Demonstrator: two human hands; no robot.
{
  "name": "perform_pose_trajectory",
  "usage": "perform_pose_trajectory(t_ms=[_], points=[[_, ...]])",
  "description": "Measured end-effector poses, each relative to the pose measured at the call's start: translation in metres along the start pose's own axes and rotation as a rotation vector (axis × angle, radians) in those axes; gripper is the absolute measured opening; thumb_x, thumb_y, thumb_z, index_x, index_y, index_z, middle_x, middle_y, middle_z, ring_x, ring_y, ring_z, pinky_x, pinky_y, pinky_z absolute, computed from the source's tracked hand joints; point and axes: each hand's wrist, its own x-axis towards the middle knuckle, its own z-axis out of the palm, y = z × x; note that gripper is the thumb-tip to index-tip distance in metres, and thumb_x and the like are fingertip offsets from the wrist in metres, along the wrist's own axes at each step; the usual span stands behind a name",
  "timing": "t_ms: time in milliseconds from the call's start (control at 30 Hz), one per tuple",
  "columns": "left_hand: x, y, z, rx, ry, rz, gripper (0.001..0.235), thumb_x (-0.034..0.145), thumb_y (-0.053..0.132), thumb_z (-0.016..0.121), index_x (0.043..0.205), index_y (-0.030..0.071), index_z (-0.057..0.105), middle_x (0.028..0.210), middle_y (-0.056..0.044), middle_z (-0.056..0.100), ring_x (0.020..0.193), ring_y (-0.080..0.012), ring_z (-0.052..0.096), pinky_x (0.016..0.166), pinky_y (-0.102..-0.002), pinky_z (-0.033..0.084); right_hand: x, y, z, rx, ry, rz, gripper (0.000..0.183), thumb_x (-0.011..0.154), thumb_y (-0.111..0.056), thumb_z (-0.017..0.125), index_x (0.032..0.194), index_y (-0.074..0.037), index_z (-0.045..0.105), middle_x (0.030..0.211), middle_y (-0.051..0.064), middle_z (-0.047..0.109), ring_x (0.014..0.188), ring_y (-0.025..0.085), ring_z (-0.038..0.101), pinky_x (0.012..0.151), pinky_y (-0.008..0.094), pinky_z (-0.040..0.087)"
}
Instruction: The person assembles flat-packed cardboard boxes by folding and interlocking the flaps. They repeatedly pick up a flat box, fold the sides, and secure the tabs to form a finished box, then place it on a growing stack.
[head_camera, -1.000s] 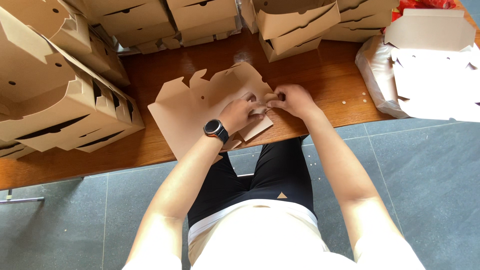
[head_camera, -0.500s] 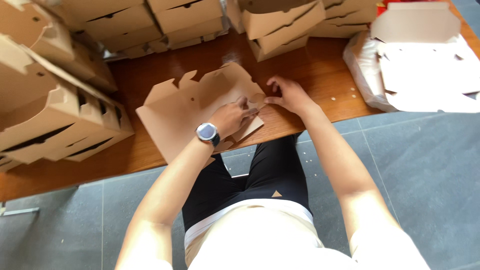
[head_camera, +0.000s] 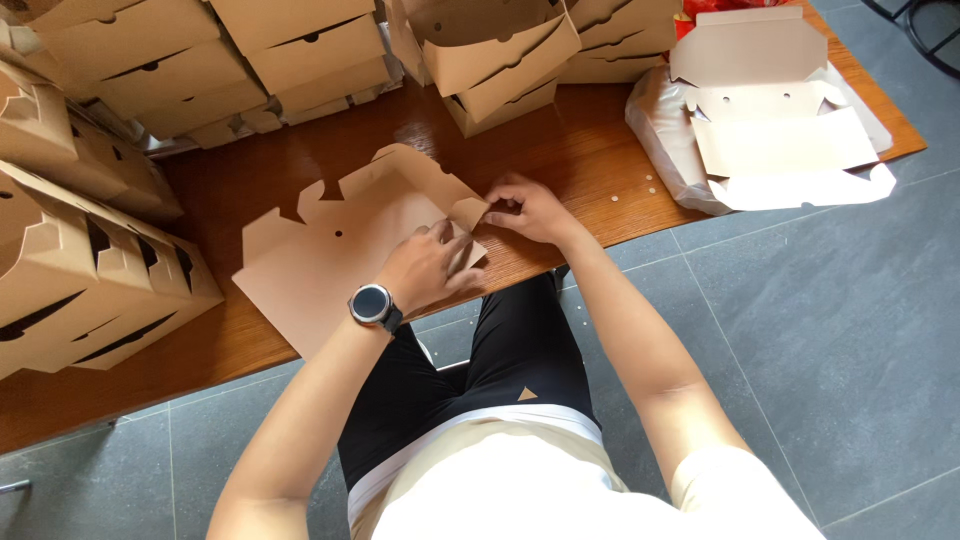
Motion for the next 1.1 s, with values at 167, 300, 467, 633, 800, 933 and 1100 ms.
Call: perform_pose_trajectory(t_ms=[167,300,467,633,800,933,1100], points=[[-0.007,-0.002,0.034,0.104,0.095,-0.029,0.046,0.079,0.053,0.055,0.105,0.015,0.055,0.101,-0.012,0.054,0.073,-0.0306,0.060,0.055,-0.036,0.055,-0.007,-0.017,-0.003,0.068,-0.030,-0.031,0.057,0.070,-0.028,0.077,0.123,-0.022,0.056,0.106,0.009,0.054,0.075,0.020,0.058,0.070,0.035,0.049],[-0.009,0.001,0.021,0.001,0.121,-0.030,0.025,0.086,0.036,0.054,0.102,0.020,0.061,0.097,-0.008,0.059,0.074,-0.0288,0.062,0.059,-0.032,0.055,-0.005,-0.048,-0.001,0.013,-0.070,0.010,0.073,0.073,-0.027,0.073,0.138,-0.028,0.039,0.126,0.012,0.041,0.084,0.027,0.061,0.074,0.039,0.052],[-0.017,-0.007,0.020,-0.224,0.045,-0.139,0.020,0.087,0.028,0.054,0.092,0.018,0.070,0.093,-0.007,0.066,0.077,-0.0285,0.064,0.064,-0.032,0.054,0.006,-0.026,0.007,-0.134,-0.012,-0.124,0.025,0.075,-0.013,0.068,0.099,-0.017,0.066,0.102,0.006,0.056,0.086,0.027,0.061,0.074,0.035,0.051],[-0.027,-0.018,0.005,-0.444,0.056,-0.251,0.018,0.084,0.028,0.057,0.085,0.017,0.072,0.089,-0.010,0.068,0.081,-0.0329,0.065,0.068,-0.038,0.053,0.002,-0.042,0.003,-0.192,-0.187,-0.086,0.032,0.076,-0.010,0.068,0.107,-0.010,0.062,0.086,0.008,0.060,0.080,0.027,0.061,0.070,0.038,0.049],[-0.029,-0.022,-0.011,-0.621,-0.002,-0.388,0.021,0.083,0.025,0.057,0.087,0.012,0.072,0.084,-0.014,0.068,0.081,-0.0359,0.064,0.070,-0.040,0.052,-0.012,-0.042,0.006,-0.409,-0.243,0.150,0.034,0.079,-0.024,0.067,0.109,-0.008,0.060,0.107,0.014,0.052,0.086,0.035,0.062,0.075,0.042,0.053],[-0.030,-0.034,-0.002,-0.620,-0.015,-0.407,0.022,0.083,0.024,0.056,0.089,0.010,0.072,0.083,-0.013,0.069,0.080,-0.0345,0.065,0.070,-0.039,0.052,-0.019,-0.039,0.011,-0.340,-0.050,-0.022,0.019,0.076,-0.020,0.072,0.092,-0.015,0.063,0.088,0.006,0.052,0.076,0.031,0.062,0.064,0.039,0.051],[-0.030,-0.043,0.010,-0.526,-0.047,-0.438,0.021,0.079,0.023,0.055,0.086,0.010,0.071,0.078,-0.012,0.069,0.081,-0.0350,0.065,0.070,-0.041,0.051,-0.042,-0.051,0.013,0.133,-0.044,0.165,0.027,0.078,0.002,0.053,0.095,-0.011,0.069,0.071,0.007,0.068,0.060,0.015,0.066,0.059,0.026,0.051]])
